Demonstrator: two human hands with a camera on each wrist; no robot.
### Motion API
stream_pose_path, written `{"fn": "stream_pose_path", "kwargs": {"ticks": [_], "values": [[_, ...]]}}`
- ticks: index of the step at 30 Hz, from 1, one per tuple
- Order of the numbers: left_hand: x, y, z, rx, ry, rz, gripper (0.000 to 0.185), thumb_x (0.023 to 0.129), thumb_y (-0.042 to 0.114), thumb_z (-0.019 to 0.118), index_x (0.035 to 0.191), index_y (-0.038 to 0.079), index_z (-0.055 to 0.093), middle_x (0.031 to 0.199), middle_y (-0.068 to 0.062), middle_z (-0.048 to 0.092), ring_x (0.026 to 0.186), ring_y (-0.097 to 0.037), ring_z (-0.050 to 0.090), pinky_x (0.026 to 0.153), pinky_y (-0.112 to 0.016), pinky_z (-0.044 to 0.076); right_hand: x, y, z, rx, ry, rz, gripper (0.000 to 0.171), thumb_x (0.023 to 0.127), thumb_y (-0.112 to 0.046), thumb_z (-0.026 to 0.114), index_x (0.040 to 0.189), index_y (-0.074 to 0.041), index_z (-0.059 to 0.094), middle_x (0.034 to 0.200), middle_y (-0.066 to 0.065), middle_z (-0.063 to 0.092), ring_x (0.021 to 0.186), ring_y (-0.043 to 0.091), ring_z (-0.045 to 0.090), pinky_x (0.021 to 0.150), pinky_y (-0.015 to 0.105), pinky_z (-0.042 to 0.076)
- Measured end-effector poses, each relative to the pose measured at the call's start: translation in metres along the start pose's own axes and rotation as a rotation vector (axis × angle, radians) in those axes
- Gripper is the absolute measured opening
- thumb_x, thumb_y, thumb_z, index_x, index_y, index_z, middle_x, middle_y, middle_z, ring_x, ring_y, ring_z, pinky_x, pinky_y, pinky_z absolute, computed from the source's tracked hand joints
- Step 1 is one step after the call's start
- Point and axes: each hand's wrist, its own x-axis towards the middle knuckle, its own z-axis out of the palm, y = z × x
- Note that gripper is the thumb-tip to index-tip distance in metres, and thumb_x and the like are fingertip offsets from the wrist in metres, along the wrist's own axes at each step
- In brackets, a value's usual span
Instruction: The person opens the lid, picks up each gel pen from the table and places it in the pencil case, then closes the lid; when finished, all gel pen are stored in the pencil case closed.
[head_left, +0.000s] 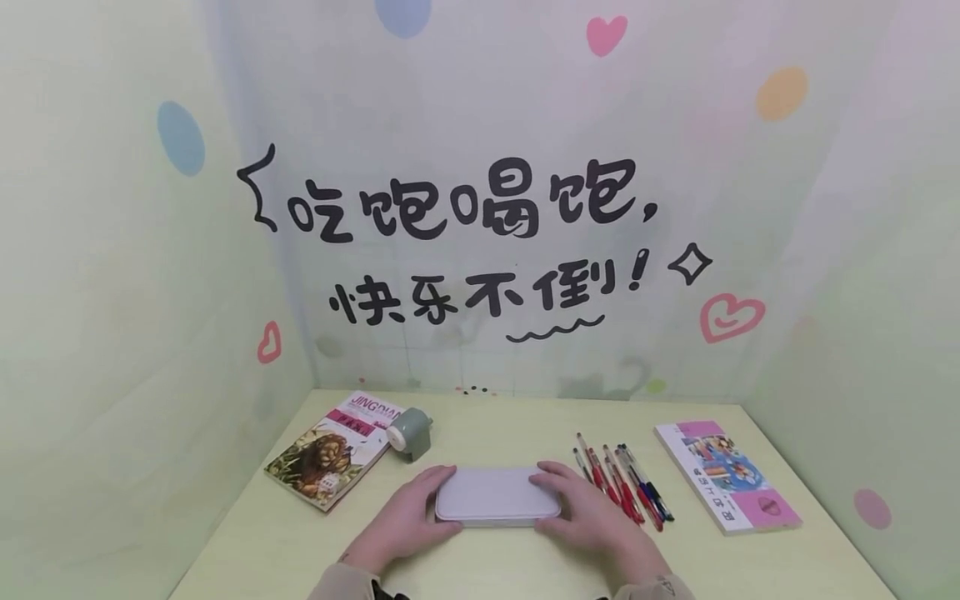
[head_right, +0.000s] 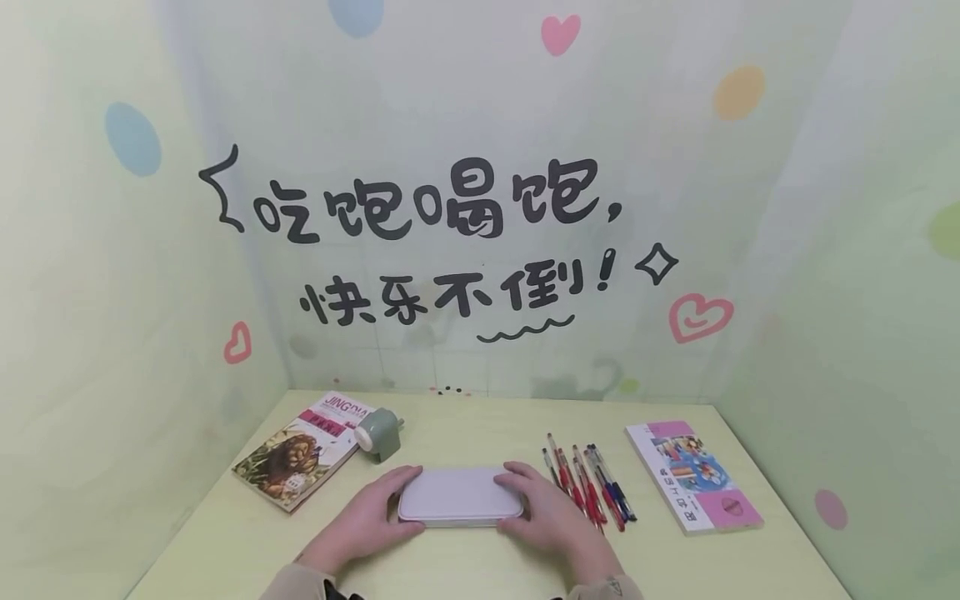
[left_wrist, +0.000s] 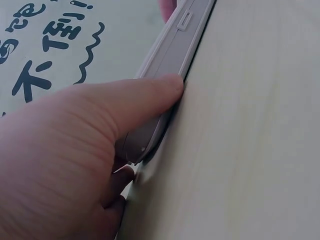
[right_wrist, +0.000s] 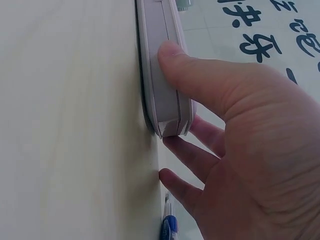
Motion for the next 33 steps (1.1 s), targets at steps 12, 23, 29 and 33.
{"fn": "stream_pose_path", "kwargs": {"ticks": [12,23,29,33], "values": [[0.005,-0.006,-0.002,-0.101,0.009,-0.043,0.107,0.081,0.049,0.095,0.170,0.017,0.043,0.171,-0.014,0.051,0.158,-0.042,0.049,0.132,-0.066,0.039,0.001,0.001,-0.010,0.084,-0.021,0.013,0.061,0.101,-0.045,0.077,0.157,-0.024,0.062,0.174,0.013,0.046,0.159,0.048,0.044,0.129,0.075,0.035],[0.005,-0.007,0.001,-0.135,0.028,-0.082,0.131,0.071,0.054,0.100,0.175,0.016,0.030,0.172,-0.017,0.049,0.157,-0.046,0.050,0.131,-0.069,0.038,0.019,0.003,0.008,0.538,0.371,0.124,0.027,0.103,-0.017,0.078,0.114,-0.006,0.057,0.131,0.013,0.080,0.136,0.034,0.072,0.124,0.046,0.053],[0.004,-0.004,0.000,-0.163,0.028,-0.088,0.134,0.071,0.052,0.101,0.175,0.012,0.028,0.170,-0.013,0.052,0.160,-0.046,0.046,0.133,-0.070,0.033,0.024,-0.006,0.016,0.518,0.557,0.169,0.019,0.104,-0.013,0.076,0.111,-0.004,0.060,0.122,0.014,0.082,0.122,0.025,0.079,0.113,0.033,0.062],[0.003,-0.005,0.000,-0.163,0.022,-0.113,0.135,0.072,0.054,0.099,0.177,0.014,0.024,0.172,-0.012,0.050,0.161,-0.047,0.042,0.133,-0.071,0.031,0.027,-0.006,0.018,0.505,0.566,0.169,0.019,0.107,-0.014,0.072,0.119,-0.003,0.061,0.125,0.017,0.079,0.125,0.029,0.077,0.114,0.034,0.062]]}}
